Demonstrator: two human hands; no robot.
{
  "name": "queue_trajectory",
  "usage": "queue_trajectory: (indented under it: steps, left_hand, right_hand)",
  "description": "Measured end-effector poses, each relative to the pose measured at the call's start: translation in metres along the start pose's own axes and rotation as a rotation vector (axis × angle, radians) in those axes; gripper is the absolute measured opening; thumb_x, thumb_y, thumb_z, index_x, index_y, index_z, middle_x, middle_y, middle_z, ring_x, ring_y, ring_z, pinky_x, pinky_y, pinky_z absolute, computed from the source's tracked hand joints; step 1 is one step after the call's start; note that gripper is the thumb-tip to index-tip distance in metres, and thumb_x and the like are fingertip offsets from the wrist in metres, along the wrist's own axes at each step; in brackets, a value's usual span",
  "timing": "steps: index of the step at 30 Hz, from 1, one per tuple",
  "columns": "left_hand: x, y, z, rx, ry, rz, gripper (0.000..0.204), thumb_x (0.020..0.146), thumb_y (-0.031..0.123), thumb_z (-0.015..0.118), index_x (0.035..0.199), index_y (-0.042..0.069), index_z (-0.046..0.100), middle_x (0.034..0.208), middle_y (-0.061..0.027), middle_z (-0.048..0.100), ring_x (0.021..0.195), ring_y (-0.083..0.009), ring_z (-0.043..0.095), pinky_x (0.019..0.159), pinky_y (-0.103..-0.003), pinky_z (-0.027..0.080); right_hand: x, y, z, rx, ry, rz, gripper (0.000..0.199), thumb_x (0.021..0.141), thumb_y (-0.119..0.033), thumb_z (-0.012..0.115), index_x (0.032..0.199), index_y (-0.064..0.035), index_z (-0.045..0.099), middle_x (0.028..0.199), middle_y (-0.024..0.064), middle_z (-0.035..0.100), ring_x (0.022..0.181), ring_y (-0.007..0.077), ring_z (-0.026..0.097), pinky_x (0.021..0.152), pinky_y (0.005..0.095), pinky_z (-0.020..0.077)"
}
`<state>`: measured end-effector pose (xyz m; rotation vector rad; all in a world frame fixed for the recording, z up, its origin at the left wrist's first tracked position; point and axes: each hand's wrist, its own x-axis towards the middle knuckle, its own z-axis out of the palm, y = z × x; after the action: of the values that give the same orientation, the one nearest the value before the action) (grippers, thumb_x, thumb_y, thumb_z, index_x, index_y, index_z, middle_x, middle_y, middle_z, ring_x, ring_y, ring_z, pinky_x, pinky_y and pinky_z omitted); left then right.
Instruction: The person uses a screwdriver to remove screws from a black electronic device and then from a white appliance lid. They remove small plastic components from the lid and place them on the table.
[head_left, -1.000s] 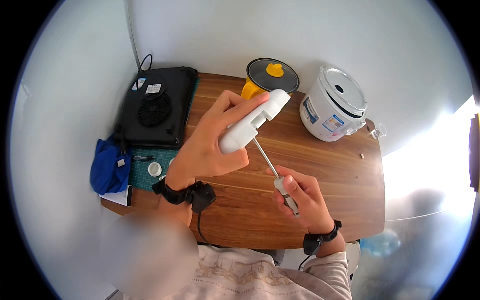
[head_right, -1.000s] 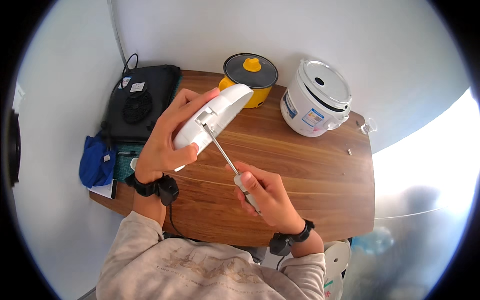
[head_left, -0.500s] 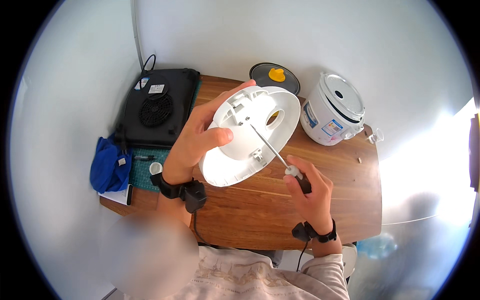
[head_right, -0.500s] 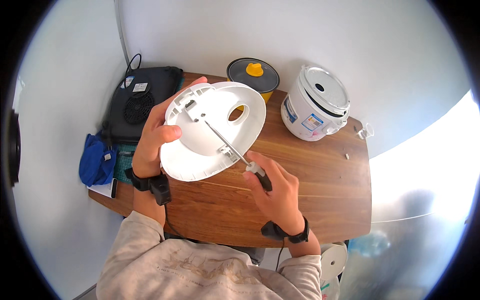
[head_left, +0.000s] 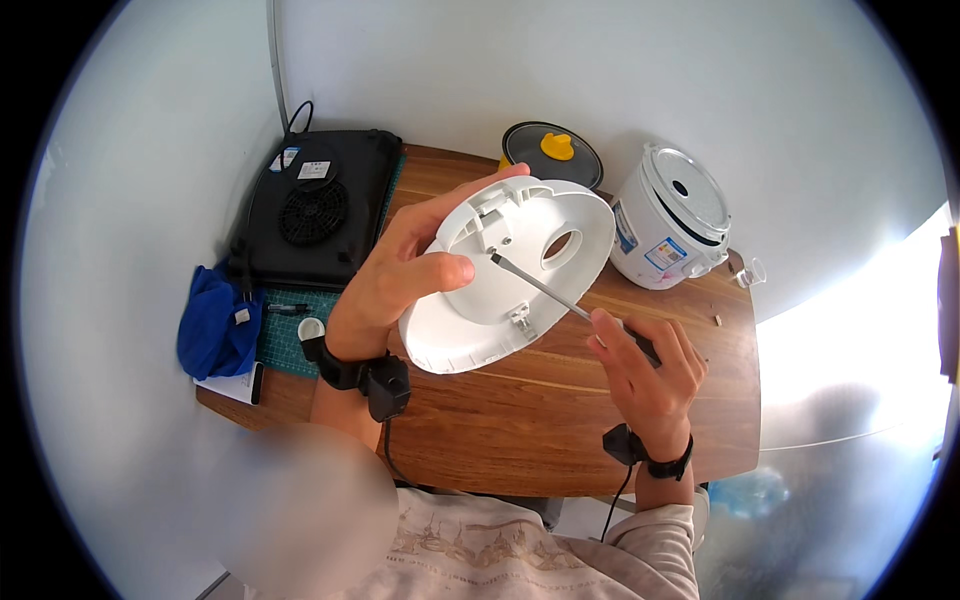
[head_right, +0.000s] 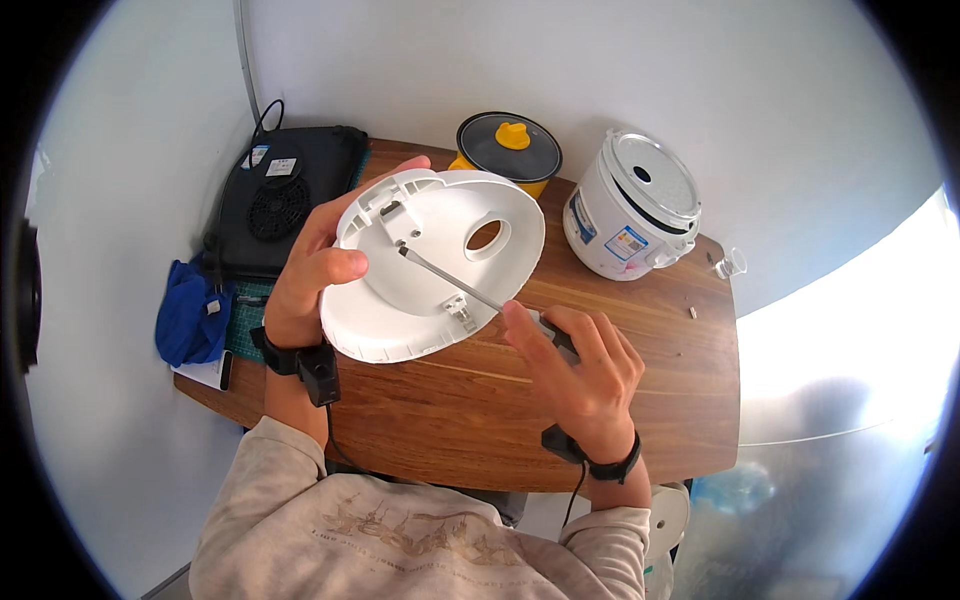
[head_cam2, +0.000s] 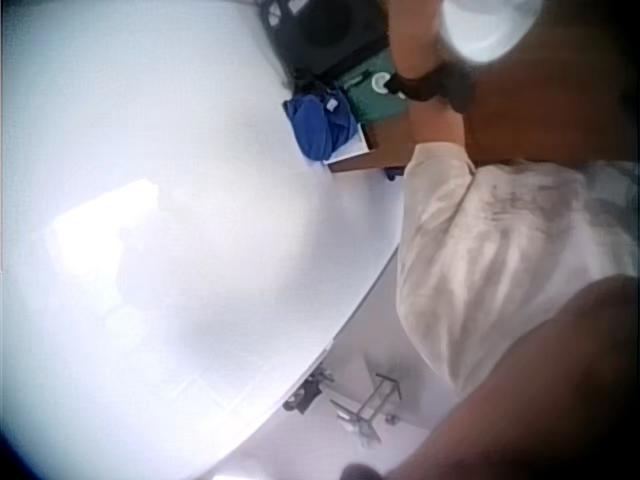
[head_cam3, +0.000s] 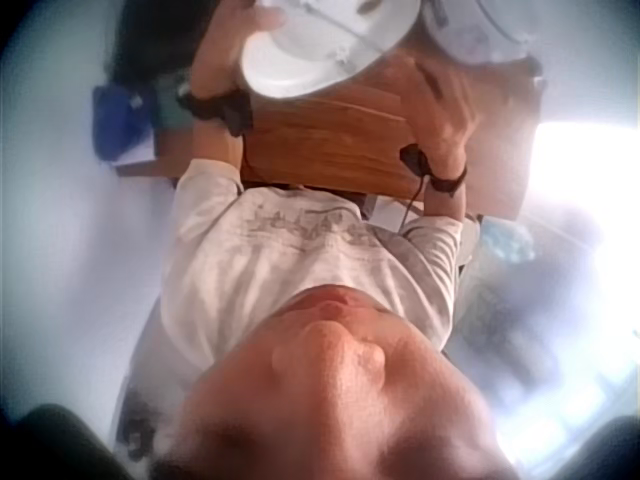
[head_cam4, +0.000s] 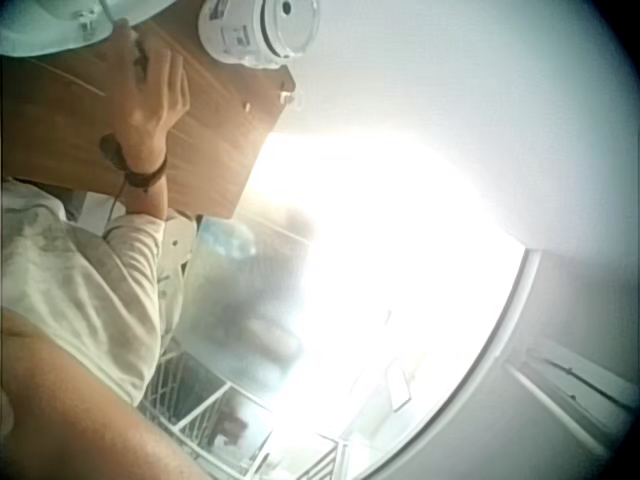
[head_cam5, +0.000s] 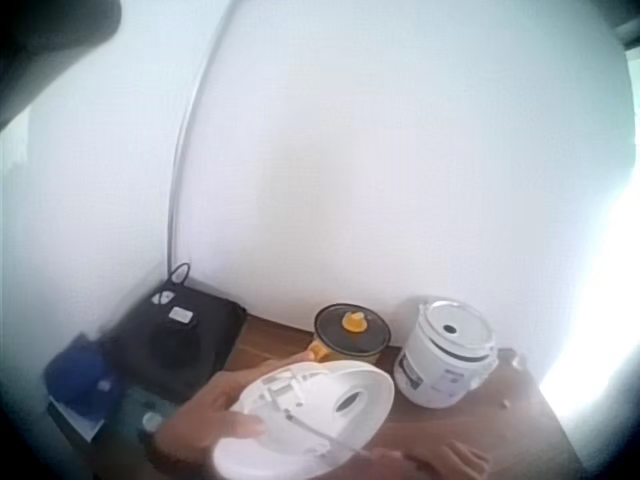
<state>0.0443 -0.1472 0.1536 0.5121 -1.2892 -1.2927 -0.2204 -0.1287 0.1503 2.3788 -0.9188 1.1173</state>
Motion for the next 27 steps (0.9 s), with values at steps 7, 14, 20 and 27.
queue_trajectory:
  steps: [7,14,20,27]
  left_hand:
    - [0.000,0.000,-0.002,0.013,0.001,0.004,0.083,0.073,0.032,0.069,0.148,0.002,0.047,0.132,-0.0175,0.063,0.119,-0.0240,0.061,0.104,-0.032,0.043]
    - [0.000,-0.001,0.000,0.032,0.027,-0.027,0.088,0.070,0.036,0.070,0.147,-0.001,0.046,0.132,-0.0197,0.062,0.118,-0.0253,0.062,0.102,-0.033,0.047]
    - [0.001,0.000,0.004,0.061,0.044,-0.061,0.098,0.066,0.041,0.069,0.148,-0.004,0.041,0.132,-0.0227,0.061,0.117,-0.0269,0.064,0.099,-0.034,0.052]
    - [0.001,0.002,0.001,0.104,-0.034,-0.080,0.095,0.068,0.041,0.070,0.148,-0.004,0.043,0.135,-0.0197,0.058,0.120,-0.0260,0.061,0.104,-0.033,0.047]
  right_hand:
    - [0.002,0.002,-0.002,-0.032,-0.016,-0.022,0.038,0.070,-0.013,0.085,0.106,-0.0211,0.077,0.080,0.0005,0.059,0.064,0.0145,0.058,0.053,0.0272,0.0493]
    - [0.003,0.003,-0.006,-0.066,-0.028,-0.042,0.037,0.071,-0.014,0.085,0.106,-0.0215,0.077,0.080,0.0007,0.058,0.063,0.0143,0.057,0.052,0.0271,0.0483]
    - [-0.001,0.002,-0.006,-0.073,-0.048,-0.041,0.038,0.071,-0.014,0.084,0.108,-0.0216,0.077,0.082,0.0005,0.058,0.065,0.0137,0.057,0.053,0.0266,0.0483]
    - [0.004,0.002,-0.013,-0.105,-0.062,-0.073,0.040,0.069,-0.011,0.083,0.107,-0.0204,0.077,0.083,0.0009,0.057,0.064,0.0137,0.056,0.052,0.0268,0.0469]
